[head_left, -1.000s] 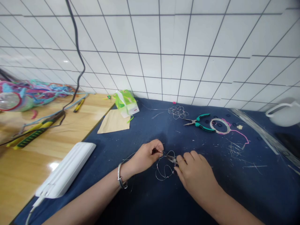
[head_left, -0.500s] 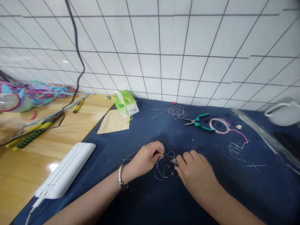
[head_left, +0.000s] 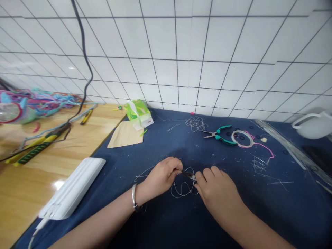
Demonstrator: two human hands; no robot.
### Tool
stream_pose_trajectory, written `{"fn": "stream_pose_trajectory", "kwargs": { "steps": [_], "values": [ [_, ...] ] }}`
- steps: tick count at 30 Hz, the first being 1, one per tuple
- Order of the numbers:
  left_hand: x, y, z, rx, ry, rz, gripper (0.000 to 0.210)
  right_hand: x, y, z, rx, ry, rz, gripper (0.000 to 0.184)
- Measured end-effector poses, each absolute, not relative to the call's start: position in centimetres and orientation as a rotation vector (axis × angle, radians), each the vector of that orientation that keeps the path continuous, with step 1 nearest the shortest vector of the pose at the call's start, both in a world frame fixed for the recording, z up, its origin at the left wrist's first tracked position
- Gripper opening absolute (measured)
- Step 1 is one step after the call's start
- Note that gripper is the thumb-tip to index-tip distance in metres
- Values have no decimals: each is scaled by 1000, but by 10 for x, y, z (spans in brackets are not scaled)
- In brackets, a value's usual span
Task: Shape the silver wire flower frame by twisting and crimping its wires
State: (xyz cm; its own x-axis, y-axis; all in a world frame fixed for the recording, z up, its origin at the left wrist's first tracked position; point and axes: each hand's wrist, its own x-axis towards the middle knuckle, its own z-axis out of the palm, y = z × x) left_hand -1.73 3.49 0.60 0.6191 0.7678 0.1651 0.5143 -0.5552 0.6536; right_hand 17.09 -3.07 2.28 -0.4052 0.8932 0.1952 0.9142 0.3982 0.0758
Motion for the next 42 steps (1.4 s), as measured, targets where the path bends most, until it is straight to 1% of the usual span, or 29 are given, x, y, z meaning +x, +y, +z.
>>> {"fn": "stream_pose_trajectory", "kwargs": {
  "steps": [3,6,8,10,13,22,33,42],
  "values": [
    [-18,36,5,2271,1005,587,15,171,-30,25,-1641,-2518,-248,6],
    [-18,38,6,2234,1019,593,15,175,-26,29,-1616,-2520,-178,12],
    [-20,40,6,2206,1027,594,14,182,-22,31,-1580,-2515,-76,18],
    [-21,42,8,2186,1033,593,13,191,-16,31,-1539,-2474,41,20],
    [-23,44,10,2146,1019,586,12,203,-7,27,-1541,-2407,172,22],
    [-25,45,13,2058,951,526,11,210,1,15,-1504,-2466,521,25],
    [-25,44,11,2100,900,461,9,211,5,18,-1405,-2533,741,21],
    [-26,44,9,2099,919,438,10,212,8,19,-1343,-2530,844,18]
  ]
}}
